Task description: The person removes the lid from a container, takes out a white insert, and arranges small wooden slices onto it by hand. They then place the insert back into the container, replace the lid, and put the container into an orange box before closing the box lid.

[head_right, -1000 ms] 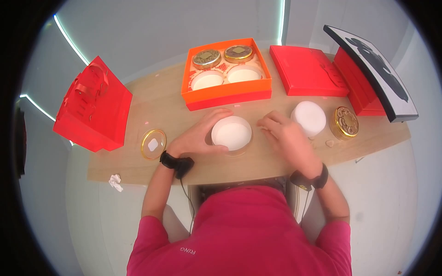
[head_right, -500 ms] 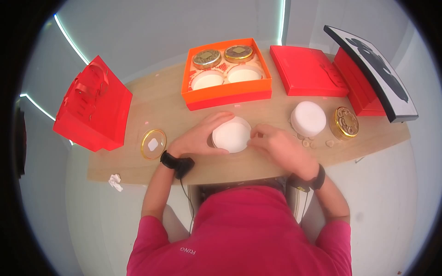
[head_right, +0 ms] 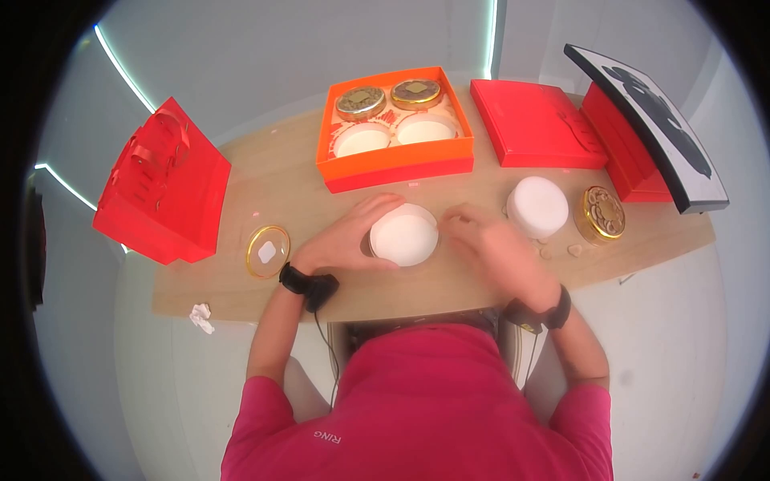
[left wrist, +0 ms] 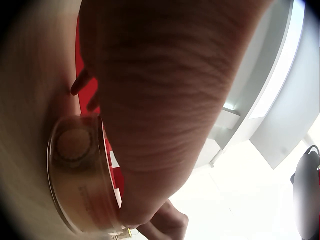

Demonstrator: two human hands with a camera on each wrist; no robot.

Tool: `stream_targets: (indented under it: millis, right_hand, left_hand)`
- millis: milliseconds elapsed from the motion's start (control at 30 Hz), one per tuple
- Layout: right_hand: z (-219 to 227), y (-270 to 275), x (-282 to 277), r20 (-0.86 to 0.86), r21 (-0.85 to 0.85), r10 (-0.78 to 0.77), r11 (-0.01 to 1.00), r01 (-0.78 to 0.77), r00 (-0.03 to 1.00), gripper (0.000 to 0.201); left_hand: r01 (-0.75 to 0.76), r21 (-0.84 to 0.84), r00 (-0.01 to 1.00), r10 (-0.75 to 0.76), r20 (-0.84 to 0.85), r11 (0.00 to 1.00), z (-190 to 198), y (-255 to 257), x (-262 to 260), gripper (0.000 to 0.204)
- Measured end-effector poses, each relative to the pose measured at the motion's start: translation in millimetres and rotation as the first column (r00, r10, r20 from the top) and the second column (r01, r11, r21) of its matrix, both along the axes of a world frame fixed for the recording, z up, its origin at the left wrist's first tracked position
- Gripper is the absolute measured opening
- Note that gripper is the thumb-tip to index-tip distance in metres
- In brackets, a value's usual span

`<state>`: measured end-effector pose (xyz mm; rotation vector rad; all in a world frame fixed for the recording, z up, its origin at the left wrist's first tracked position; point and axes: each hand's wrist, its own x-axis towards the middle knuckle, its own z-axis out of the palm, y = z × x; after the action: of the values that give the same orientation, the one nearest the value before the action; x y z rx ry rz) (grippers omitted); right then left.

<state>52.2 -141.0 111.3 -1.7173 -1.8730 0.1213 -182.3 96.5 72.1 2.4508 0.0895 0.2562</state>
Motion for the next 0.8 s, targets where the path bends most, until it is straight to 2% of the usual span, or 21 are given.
stream_targets:
  millis: [100,167,267,367,467,567,700,800]
  right_hand:
    - [2.2,-1.6,18.8,0.073,0.138,-0.231,0.966,0.22,0.97,0.036]
    - [4.6,-6.8,38.7,0.171,0.202,-0.41,0.904,0.376,0.896,0.044]
    - [0.7,-17.9,54.7,0.237,0.122,-0.616,0.786,0.606,0.752,0.06]
    - [-8.9,-26.0,66.3,0.277,0.083,-0.625,0.773,0.629,0.73,0.077]
    - [0.3,-25.1,60.6,0.216,-0.074,-0.627,0.754,0.653,0.748,0.084]
    - [-4.5,-24.2,64.9,0.234,-0.147,-0.625,0.734,0.663,0.744,0.086]
    - [-5.0,-23.2,67.0,0.242,-0.16,-0.622,0.731,0.663,0.744,0.089]
    - [-11.6,-23.3,73.0,0.263,-0.133,-0.614,0.741,0.658,0.744,0.091]
  left_hand:
    - [-0.012,-0.008,1.0,0.012,0.012,1.0,5.5,-4.3,-1.3,0.118]
    - [-0.008,0.025,1.0,0.008,0.008,1.0,4.0,-4.0,-1.2,0.119]
    - [-0.005,0.029,1.0,0.005,0.004,1.0,2.4,-3.4,-1.2,0.118]
    - [-0.013,0.01,1.0,0.013,-0.007,1.0,3.8,-4.3,-0.5,0.117]
    - [-0.011,0.015,1.0,0.011,-0.015,1.0,6.2,-4.3,-0.5,0.116]
    - [-0.002,0.016,1.0,0.002,-0.018,1.0,6.7,-3.3,-0.1,0.115]
    - [0.006,0.005,1.0,-0.006,-0.02,1.0,7.5,-3.4,0.6,0.116]
    - [0.008,0.009,0.999,-0.008,0.048,1.0,4.6,-3.7,0.7,0.112]
